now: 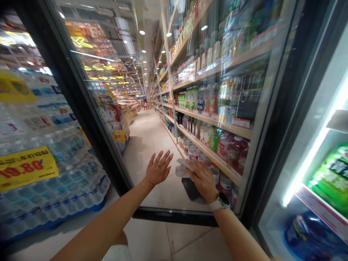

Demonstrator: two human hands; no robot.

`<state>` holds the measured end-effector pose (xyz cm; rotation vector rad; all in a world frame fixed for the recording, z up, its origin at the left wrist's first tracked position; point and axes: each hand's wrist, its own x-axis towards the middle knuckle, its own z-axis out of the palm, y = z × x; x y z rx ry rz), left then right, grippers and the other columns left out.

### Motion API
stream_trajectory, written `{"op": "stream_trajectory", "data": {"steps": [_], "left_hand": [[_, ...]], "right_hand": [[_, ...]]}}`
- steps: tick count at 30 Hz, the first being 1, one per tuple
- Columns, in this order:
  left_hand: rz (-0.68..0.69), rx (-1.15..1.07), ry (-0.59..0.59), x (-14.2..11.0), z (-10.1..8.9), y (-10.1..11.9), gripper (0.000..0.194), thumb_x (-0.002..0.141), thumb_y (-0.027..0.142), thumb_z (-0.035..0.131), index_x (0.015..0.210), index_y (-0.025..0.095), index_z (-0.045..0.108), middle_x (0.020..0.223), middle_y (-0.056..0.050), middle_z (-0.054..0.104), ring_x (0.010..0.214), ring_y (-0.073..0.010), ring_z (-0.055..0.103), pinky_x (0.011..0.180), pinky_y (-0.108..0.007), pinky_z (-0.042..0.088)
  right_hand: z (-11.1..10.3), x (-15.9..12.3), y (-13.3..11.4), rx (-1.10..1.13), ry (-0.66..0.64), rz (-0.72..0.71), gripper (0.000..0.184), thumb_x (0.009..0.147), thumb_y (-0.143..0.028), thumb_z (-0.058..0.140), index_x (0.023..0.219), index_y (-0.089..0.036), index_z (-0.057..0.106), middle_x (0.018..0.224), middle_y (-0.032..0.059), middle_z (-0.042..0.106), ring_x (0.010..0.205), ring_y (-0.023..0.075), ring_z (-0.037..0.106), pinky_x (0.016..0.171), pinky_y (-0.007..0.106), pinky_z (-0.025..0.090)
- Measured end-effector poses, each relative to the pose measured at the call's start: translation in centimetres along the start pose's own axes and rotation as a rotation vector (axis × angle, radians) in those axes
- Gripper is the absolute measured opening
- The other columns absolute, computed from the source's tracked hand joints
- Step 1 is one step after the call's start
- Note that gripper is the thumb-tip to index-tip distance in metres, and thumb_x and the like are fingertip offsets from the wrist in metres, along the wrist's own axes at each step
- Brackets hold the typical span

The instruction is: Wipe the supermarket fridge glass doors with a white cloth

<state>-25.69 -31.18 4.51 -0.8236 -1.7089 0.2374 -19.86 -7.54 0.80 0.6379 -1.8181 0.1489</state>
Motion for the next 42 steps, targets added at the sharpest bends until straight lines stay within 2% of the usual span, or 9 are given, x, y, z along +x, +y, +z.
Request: {"op": "stream_trajectory", "data": {"steps": [7, 10, 16, 23, 27, 31, 35, 39, 42], "left_hand": [[-0.006, -0.015, 0.008, 0.1, -0.2, 0.1, 0.056, 0.09, 0.031, 0.044, 0.144, 0.019, 0.036, 0.142, -0.006, 0.047, 0.143, -0.0204, 0.022, 0.12, -0.041, 0.008], [-0.008, -0.021, 0.016, 0.2, -0.3, 0.1, 0.057, 0.089, 0.031, 0.045, 0.144, 0.018, 0.036, 0.142, -0.006, 0.047, 0.143, -0.0204, 0.022, 0.12, -0.041, 0.009], [-0.005, -0.021, 0.025, 0.3, -0.3, 0.1, 0.056, 0.089, 0.031, 0.047, 0.142, 0.019, 0.039, 0.14, -0.006, 0.05, 0.143, -0.0201, 0.022, 0.12, -0.041, 0.01], [-0.01, -0.01, -0.002, 0.1, -0.2, 0.2, 0.055, 0.088, 0.032, 0.048, 0.142, 0.021, 0.041, 0.141, -0.006, 0.049, 0.142, -0.0205, 0.026, 0.12, -0.041, 0.01], [-0.004, -0.002, 0.008, 0.1, -0.2, 0.1, 0.052, 0.09, 0.032, 0.045, 0.14, 0.021, 0.042, 0.14, -0.005, 0.049, 0.143, -0.0195, 0.024, 0.12, -0.041, 0.009], [-0.007, -0.009, 0.021, 0.0, -0.1, 0.0, 0.051, 0.091, 0.031, 0.043, 0.141, 0.019, 0.042, 0.14, -0.005, 0.049, 0.143, -0.0198, 0.023, 0.12, -0.041, 0.009], [-0.005, -0.018, 0.008, 0.0, 0.1, 0.0, 0.055, 0.09, 0.033, 0.046, 0.143, 0.019, 0.038, 0.14, -0.006, 0.049, 0.143, -0.0203, 0.023, 0.12, -0.041, 0.009], [0.0, -0.012, 0.012, 0.1, -0.1, 0.0, 0.056, 0.09, 0.032, 0.044, 0.144, 0.018, 0.037, 0.141, -0.006, 0.049, 0.143, -0.0202, 0.023, 0.12, -0.041, 0.009], [-0.006, -0.01, 0.0, 0.2, -0.4, 0.1, 0.057, 0.09, 0.031, 0.044, 0.144, 0.02, 0.035, 0.142, -0.006, 0.048, 0.143, -0.0203, 0.023, 0.12, -0.04, 0.009]], "right_hand": [[-3.4, 1.3, 5.4, -0.2, 0.527, 0.415, 0.052, 0.083, 0.0, 0.039, 0.124, -0.023, 0.062, 0.134, 0.0072, 0.057, 0.131, 0.0269, 0.046, 0.107, 0.054, 0.039], [-3.2, 1.6, 5.5, -0.206, 0.614, 0.496, 0.056, 0.082, -0.001, 0.038, 0.13, -0.022, 0.057, 0.137, 0.0087, 0.054, 0.13, 0.0285, 0.046, 0.106, 0.054, 0.04], [0.0, 0.7, 0.8, -0.056, 0.339, 0.337, 0.057, 0.087, -0.001, 0.039, 0.137, -0.027, 0.049, 0.141, 0.0076, 0.05, 0.132, 0.0266, 0.045, 0.108, 0.05, 0.041], [4.2, -4.8, -5.3, 0.202, -0.155, -0.165, 0.035, 0.095, -0.011, 0.043, 0.122, -0.024, 0.061, 0.128, 0.0002, 0.063, 0.123, 0.0135, 0.053, 0.106, 0.03, 0.045], [5.8, -7.0, -6.6, 0.303, -0.248, -0.313, 0.028, 0.097, -0.017, 0.045, 0.115, -0.024, 0.065, 0.123, -0.001, 0.066, 0.118, 0.0099, 0.057, 0.1, 0.027, 0.048], [4.9, -5.0, -5.3, 0.247, -0.222, -0.298, 0.029, 0.097, -0.017, 0.045, 0.118, -0.024, 0.063, 0.128, -0.0001, 0.063, 0.126, 0.0126, 0.051, 0.105, 0.031, 0.045], [1.6, -1.2, -1.8, 0.05, -0.116, -0.114, 0.04, 0.093, -0.009, 0.045, 0.128, -0.026, 0.057, 0.135, 0.0025, 0.057, 0.134, 0.0178, 0.043, 0.113, 0.04, 0.035], [-1.5, 0.9, 2.4, -0.123, 0.201, 0.162, 0.049, 0.089, -0.003, 0.046, 0.128, -0.031, 0.057, 0.133, 0.0024, 0.058, 0.133, 0.0224, 0.044, 0.113, 0.048, 0.034], [-3.0, 1.3, 5.2, -0.203, 0.494, 0.39, 0.054, 0.087, -0.003, 0.039, 0.133, -0.027, 0.054, 0.138, 0.0072, 0.054, 0.133, 0.0283, 0.043, 0.108, 0.056, 0.037]]}}
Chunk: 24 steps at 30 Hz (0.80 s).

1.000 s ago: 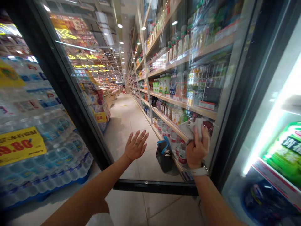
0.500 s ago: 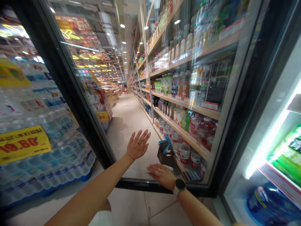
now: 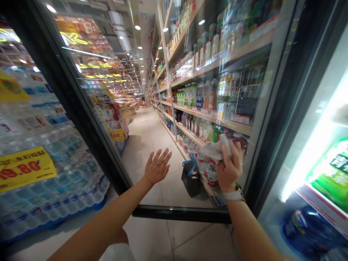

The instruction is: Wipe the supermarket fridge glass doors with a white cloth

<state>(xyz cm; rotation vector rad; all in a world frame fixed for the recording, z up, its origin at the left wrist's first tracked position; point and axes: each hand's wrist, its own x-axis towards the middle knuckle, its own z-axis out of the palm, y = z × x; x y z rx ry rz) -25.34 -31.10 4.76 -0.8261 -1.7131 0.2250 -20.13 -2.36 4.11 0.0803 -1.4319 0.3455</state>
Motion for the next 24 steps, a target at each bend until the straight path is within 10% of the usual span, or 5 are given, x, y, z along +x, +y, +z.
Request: {"op": "stream_trajectory", "data": {"steps": [5, 18, 24], "left_hand": [[-0.007, -0.016, -0.008, -0.2, -0.2, 0.1, 0.058, 0.089, 0.03, 0.047, 0.144, 0.021, 0.035, 0.142, -0.006, 0.047, 0.142, -0.0208, 0.025, 0.12, -0.041, 0.01], [-0.014, -0.003, -0.014, -0.2, 0.0, 0.2, 0.056, 0.089, 0.031, 0.046, 0.143, 0.021, 0.038, 0.141, -0.006, 0.049, 0.141, -0.0201, 0.028, 0.12, -0.041, 0.01], [-0.007, 0.0, -0.002, -0.2, 0.2, -0.1, 0.055, 0.09, 0.031, 0.044, 0.144, 0.02, 0.037, 0.141, -0.005, 0.049, 0.142, -0.0194, 0.025, 0.12, -0.04, 0.009]], "right_hand": [[0.1, 0.2, 0.5, -0.044, 0.113, 0.155, 0.053, 0.088, -0.007, 0.038, 0.138, -0.02, 0.049, 0.141, 0.013, 0.049, 0.131, 0.032, 0.045, 0.106, 0.057, 0.039], [0.5, -13.4, -7.4, 0.436, -0.727, -0.569, 0.038, 0.096, -0.01, 0.04, 0.125, -0.026, 0.059, 0.13, 0.0003, 0.061, 0.124, 0.0113, 0.053, 0.103, 0.029, 0.047], [1.0, -13.9, -7.9, 0.486, -0.774, -0.656, 0.03, 0.098, -0.019, 0.042, 0.118, -0.026, 0.063, 0.125, -0.0022, 0.065, 0.121, 0.0096, 0.055, 0.101, 0.025, 0.048]]}}
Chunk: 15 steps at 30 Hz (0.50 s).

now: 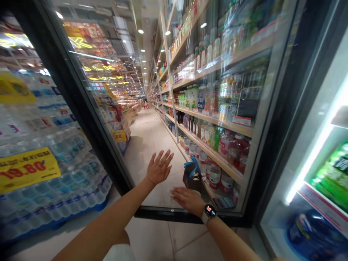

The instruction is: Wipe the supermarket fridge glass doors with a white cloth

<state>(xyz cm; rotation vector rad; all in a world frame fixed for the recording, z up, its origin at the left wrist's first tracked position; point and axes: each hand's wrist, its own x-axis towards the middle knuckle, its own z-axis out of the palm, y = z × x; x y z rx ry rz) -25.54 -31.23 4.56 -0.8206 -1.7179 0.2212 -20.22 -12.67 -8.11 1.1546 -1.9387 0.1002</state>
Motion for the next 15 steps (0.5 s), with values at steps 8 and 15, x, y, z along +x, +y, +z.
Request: {"op": "stream_trajectory", "data": {"steps": [8, 15], "left_hand": [[0.008, -0.006, 0.013, 0.1, 0.2, -0.1, 0.054, 0.091, 0.031, 0.042, 0.143, 0.019, 0.038, 0.141, -0.005, 0.048, 0.143, -0.0198, 0.021, 0.12, -0.04, 0.009], [0.003, 0.003, -0.014, 0.0, 0.2, 0.0, 0.053, 0.091, 0.031, 0.042, 0.142, 0.02, 0.039, 0.141, -0.005, 0.048, 0.142, -0.0207, 0.024, 0.12, -0.041, 0.008]], "right_hand": [[-9.7, 3.4, 6.8, -0.323, 0.403, 0.49, 0.05, 0.091, -0.005, 0.044, 0.131, -0.033, 0.054, 0.136, 0.0015, 0.056, 0.136, 0.0228, 0.039, 0.115, 0.049, 0.031], [-10.5, 3.9, 7.5, -0.343, 0.608, 0.616, 0.055, 0.089, 0.0, 0.038, 0.135, -0.028, 0.051, 0.142, 0.0057, 0.049, 0.137, 0.026, 0.037, 0.113, 0.055, 0.033]]}}
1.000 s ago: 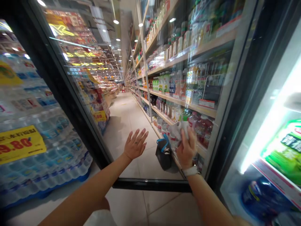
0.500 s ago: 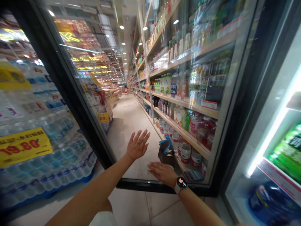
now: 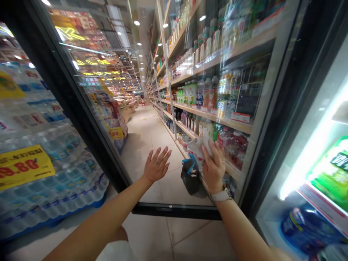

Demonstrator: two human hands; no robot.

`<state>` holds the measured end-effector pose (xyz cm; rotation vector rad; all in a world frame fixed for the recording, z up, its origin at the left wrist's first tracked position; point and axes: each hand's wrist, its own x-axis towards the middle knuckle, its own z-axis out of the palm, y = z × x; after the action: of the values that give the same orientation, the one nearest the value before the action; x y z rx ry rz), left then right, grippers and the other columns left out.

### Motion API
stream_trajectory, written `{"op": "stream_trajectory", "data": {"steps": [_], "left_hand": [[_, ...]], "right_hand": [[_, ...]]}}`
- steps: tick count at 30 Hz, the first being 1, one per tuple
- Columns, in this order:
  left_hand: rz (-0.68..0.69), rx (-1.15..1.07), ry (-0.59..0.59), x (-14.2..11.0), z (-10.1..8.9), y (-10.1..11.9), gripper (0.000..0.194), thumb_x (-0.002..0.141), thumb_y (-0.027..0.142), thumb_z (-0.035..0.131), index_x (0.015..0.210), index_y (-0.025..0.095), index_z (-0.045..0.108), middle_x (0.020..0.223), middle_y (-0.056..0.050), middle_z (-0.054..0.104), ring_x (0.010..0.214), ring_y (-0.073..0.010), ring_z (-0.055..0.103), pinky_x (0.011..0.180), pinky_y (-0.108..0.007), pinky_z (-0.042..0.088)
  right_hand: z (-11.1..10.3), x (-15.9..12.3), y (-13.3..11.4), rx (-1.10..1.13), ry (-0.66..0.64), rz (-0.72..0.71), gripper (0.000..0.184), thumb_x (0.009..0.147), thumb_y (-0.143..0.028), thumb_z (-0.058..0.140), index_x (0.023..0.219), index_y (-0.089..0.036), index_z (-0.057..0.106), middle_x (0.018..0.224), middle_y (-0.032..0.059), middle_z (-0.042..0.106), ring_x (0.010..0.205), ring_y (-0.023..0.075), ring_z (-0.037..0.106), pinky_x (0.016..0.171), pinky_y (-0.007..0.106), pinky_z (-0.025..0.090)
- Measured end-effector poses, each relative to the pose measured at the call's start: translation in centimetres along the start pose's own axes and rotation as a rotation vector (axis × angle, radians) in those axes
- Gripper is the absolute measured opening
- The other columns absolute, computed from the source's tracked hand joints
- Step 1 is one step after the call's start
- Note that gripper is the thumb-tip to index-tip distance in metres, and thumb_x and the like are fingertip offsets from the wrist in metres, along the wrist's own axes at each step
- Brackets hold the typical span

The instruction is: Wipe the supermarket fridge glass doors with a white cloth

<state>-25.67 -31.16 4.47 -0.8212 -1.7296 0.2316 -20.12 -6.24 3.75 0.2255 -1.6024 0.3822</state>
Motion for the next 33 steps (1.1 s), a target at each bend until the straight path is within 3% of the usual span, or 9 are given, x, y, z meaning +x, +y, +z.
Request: {"op": "stream_trajectory", "data": {"steps": [5, 14, 18, 20, 23, 27, 33], "left_hand": [[-0.001, -0.004, 0.016, 0.1, -0.3, 0.1, 0.052, 0.091, 0.031, 0.041, 0.142, 0.02, 0.039, 0.141, -0.006, 0.048, 0.142, -0.02, 0.026, 0.12, -0.041, 0.008], [-0.004, -0.004, 0.056, 0.4, -0.7, 0.3, 0.05, 0.091, 0.03, 0.042, 0.14, 0.019, 0.043, 0.141, -0.004, 0.049, 0.143, -0.0191, 0.021, 0.12, -0.041, 0.009], [0.0, -0.002, 0.057, 0.5, -0.8, 0.2, 0.051, 0.091, 0.03, 0.042, 0.14, 0.019, 0.042, 0.142, -0.004, 0.047, 0.144, -0.0193, 0.019, 0.12, -0.04, 0.01], [0.002, 0.002, 0.06, 0.5, -0.9, 0.2, 0.051, 0.091, 0.03, 0.043, 0.141, 0.019, 0.041, 0.142, -0.004, 0.047, 0.144, -0.0192, 0.019, 0.12, -0.04, 0.01], [0.001, 0.001, 0.064, 0.4, -0.8, 0.1, 0.051, 0.091, 0.03, 0.041, 0.141, 0.018, 0.04, 0.142, -0.004, 0.047, 0.144, -0.0194, 0.019, 0.12, -0.04, 0.01], [0.003, -0.008, 0.063, 0.3, -0.5, 0.2, 0.052, 0.092, 0.031, 0.04, 0.143, 0.017, 0.038, 0.142, -0.005, 0.046, 0.144, -0.0201, 0.019, 0.12, -0.041, 0.011], [-0.001, -0.001, 0.034, 0.1, -0.5, 0.2, 0.054, 0.091, 0.031, 0.043, 0.143, 0.02, 0.037, 0.142, -0.005, 0.046, 0.143, -0.0201, 0.023, 0.12, -0.041, 0.009]], "right_hand": [[1.5, -4.2, -2.8, 0.111, -0.23, -0.25, 0.049, 0.09, 0.0, 0.043, 0.128, -0.027, 0.057, 0.129, 0.0027, 0.062, 0.131, 0.0179, 0.046, 0.113, 0.039, 0.037], [2.6, -12.3, -4.6, 0.343, -0.568, -0.49, 0.033, 0.097, -0.014, 0.043, 0.124, -0.023, 0.06, 0.129, 0.0004, 0.062, 0.122, 0.0128, 0.054, 0.105, 0.03, 0.046], [3.0, -14.8, -5.2, 0.435, -0.653, -0.577, 0.029, 0.099, -0.02, 0.042, 0.119, -0.023, 0.063, 0.122, 0.0004, 0.066, 0.118, 0.0102, 0.057, 0.102, 0.026, 0.048], [3.0, -14.1, -5.2, 0.454, -0.671, -0.573, 0.029, 0.099, -0.022, 0.041, 0.119, -0.022, 0.063, 0.121, 0.0007, 0.067, 0.116, 0.0088, 0.058, 0.1, 0.023, 0.048], [2.6, -10.8, -4.8, 0.407, -0.636, -0.55, 0.031, 0.1, -0.021, 0.04, 0.122, -0.022, 0.061, 0.123, -0.0011, 0.066, 0.119, 0.0082, 0.056, 0.102, 0.022, 0.046], [1.4, -5.0, -3.3, 0.212, -0.459, -0.513, 0.038, 0.096, -0.01, 0.041, 0.127, -0.024, 0.058, 0.131, 0.0003, 0.06, 0.133, 0.0147, 0.043, 0.113, 0.035, 0.035], [-0.1, 0.3, -0.7, -0.006, -0.054, -0.115, 0.049, 0.09, -0.002, 0.042, 0.129, -0.028, 0.057, 0.135, 0.0037, 0.057, 0.137, 0.0235, 0.037, 0.115, 0.05, 0.03]]}}
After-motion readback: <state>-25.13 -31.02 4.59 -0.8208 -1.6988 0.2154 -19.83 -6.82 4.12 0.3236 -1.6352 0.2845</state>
